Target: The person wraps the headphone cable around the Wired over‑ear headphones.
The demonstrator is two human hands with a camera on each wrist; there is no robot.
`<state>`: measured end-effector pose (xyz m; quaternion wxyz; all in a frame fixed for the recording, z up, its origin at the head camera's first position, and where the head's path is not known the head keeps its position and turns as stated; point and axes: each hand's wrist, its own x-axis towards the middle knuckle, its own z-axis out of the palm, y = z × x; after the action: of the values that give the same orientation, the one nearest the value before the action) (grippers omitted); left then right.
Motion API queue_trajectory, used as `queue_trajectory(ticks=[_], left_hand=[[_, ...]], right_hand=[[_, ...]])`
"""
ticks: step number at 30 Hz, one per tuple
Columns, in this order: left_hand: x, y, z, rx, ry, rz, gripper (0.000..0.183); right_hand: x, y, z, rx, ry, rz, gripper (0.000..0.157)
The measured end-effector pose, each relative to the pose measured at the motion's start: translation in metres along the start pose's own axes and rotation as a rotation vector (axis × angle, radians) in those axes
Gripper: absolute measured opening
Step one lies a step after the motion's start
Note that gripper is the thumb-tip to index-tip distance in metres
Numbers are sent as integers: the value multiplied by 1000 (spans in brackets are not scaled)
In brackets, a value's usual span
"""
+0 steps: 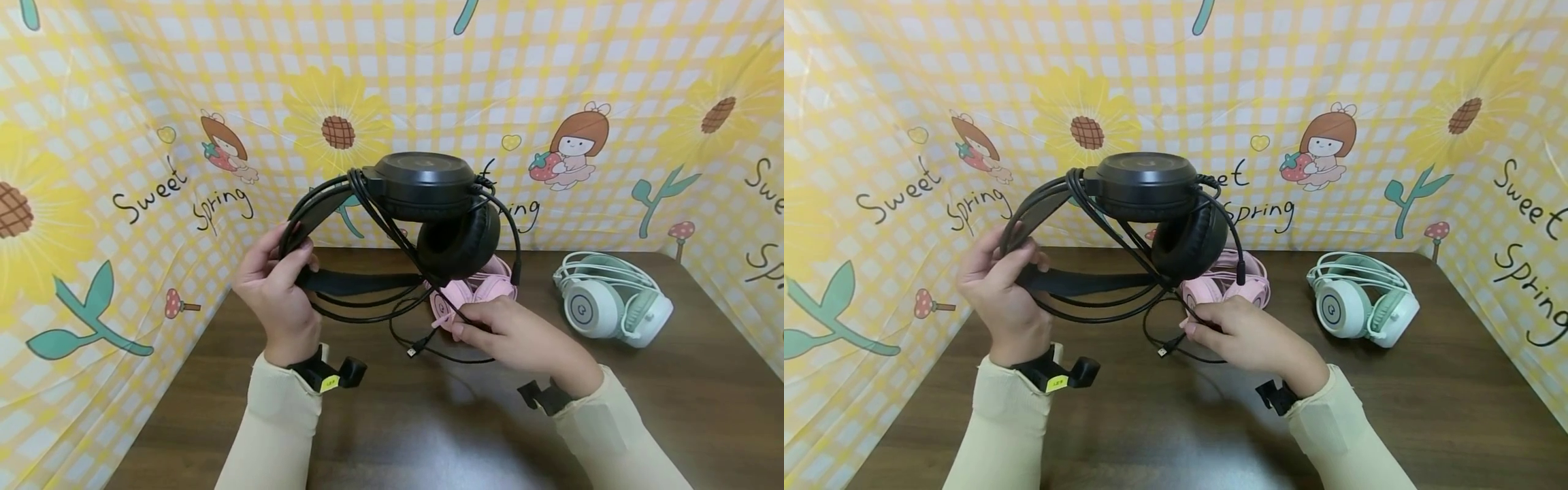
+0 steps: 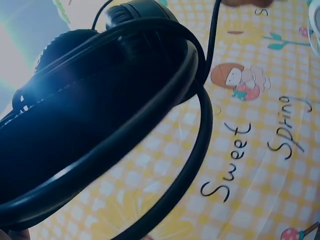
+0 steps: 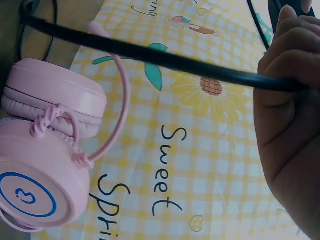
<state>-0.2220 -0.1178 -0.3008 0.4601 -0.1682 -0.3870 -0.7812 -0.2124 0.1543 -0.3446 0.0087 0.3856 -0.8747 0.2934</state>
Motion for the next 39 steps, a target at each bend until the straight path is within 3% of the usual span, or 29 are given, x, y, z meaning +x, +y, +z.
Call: queue_trajectory(ticks=[6, 15, 25, 33, 39], left_hand=[[4, 2, -3, 28, 34, 28, 19], [9, 0, -4, 71, -38, 157, 17], [8, -3, -7, 289, -113, 304, 14], [6, -4, -7, 323, -164, 335, 12], [4, -4, -6, 372, -240, 353, 12]], right_hand=[[-3, -2, -3, -8, 22, -64, 27], [-7, -6, -9, -52, 59, -89, 25], [-13, -12, -17, -64, 111, -166, 32], [-16, -17, -22, -42, 142, -196, 32], [-18, -19, -25, -47, 138, -185, 32]])
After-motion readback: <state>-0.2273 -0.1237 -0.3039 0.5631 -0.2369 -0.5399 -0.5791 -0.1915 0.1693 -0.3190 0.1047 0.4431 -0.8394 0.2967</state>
